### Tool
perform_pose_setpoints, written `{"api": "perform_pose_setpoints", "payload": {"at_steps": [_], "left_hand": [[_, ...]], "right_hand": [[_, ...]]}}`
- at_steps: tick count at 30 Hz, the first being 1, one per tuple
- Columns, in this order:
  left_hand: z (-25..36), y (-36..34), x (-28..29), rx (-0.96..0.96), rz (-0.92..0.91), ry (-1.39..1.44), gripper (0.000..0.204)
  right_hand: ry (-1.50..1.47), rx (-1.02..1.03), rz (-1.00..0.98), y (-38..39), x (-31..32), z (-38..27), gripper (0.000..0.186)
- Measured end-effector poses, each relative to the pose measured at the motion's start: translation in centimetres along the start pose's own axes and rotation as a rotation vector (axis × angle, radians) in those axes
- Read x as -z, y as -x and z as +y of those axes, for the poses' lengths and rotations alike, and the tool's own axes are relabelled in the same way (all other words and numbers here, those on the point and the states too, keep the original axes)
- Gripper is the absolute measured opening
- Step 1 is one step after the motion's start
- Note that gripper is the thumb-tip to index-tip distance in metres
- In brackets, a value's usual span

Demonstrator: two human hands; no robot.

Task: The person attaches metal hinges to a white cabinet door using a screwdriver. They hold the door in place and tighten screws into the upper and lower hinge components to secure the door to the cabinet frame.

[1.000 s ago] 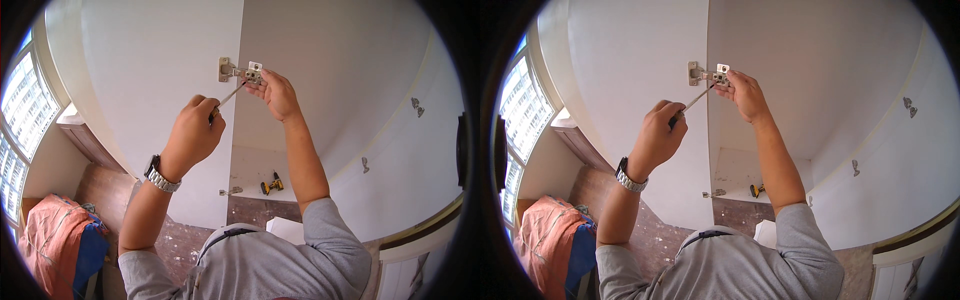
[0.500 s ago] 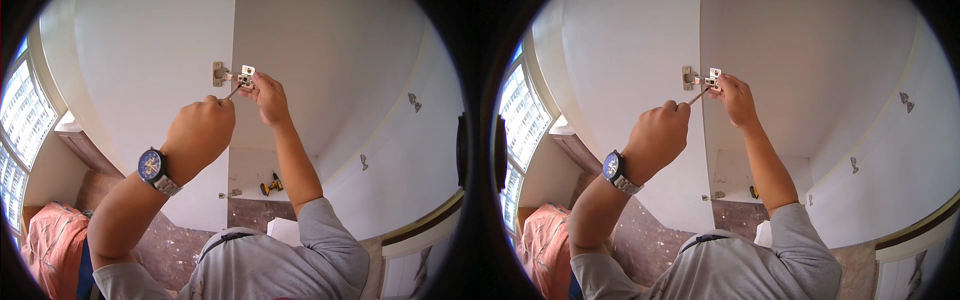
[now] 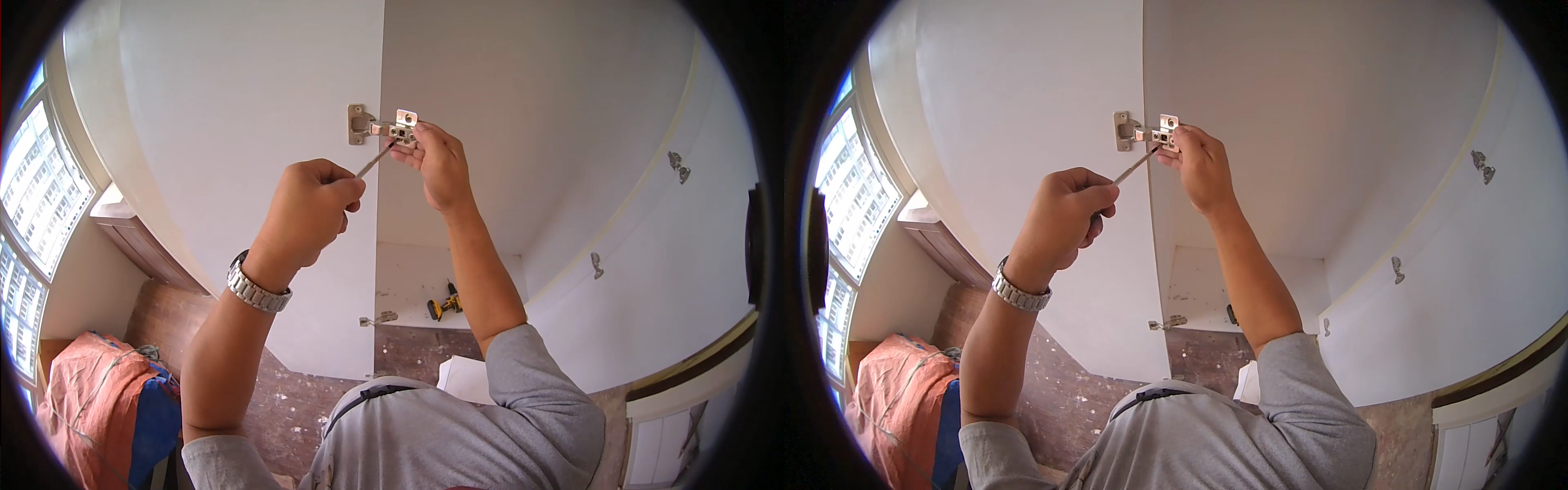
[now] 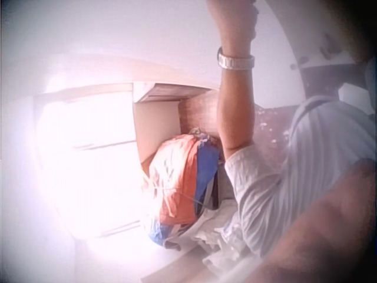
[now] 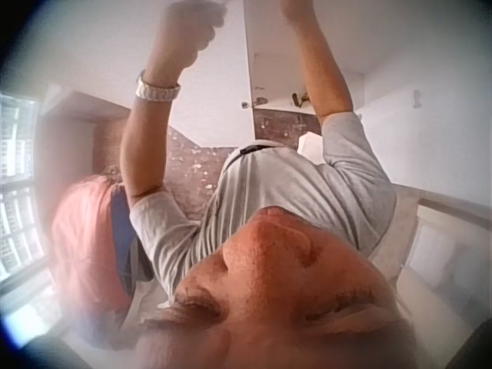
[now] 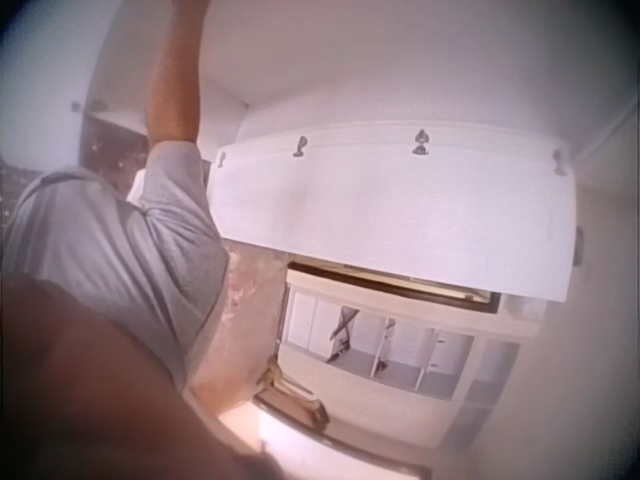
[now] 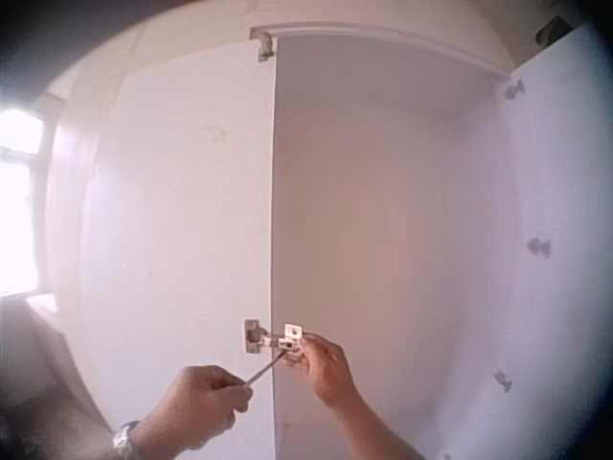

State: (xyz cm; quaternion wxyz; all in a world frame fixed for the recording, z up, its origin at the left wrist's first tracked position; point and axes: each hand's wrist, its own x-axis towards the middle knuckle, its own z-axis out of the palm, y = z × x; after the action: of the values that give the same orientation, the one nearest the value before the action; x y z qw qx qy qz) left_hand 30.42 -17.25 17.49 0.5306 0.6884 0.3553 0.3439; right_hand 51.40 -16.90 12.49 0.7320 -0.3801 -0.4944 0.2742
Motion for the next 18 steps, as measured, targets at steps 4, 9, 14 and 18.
{"api": "perform_pose_setpoints", "payload": {"at_steps": [4, 9, 14, 18], "left_hand": [[-0.1, 0.1, 0.0, 0.064, 0.012, 0.134, 0.018], [-1.1, -0.1, 0.3, 0.166, -0.009, 0.402, 0.02], [0.4, -0.5, 0.5, -0.2, 0.037, -0.368, 0.019], [1.5, -0.6, 0.1, -0.382, 0.077, -0.711, 0.017]], "right_hand": [[0.031, 0.006, 0.028, 0.1, -0.4, -0.4, 0.038], [0.004, 0.011, 0.038, 0.2, -0.2, 0.1, 0.039], [0.042, 0.04, 0.018, 0.2, -0.2, 0.3, 0.038], [0.035, 0.019, 0.045, 0.0, -0.3, 0.2, 0.036]]}}
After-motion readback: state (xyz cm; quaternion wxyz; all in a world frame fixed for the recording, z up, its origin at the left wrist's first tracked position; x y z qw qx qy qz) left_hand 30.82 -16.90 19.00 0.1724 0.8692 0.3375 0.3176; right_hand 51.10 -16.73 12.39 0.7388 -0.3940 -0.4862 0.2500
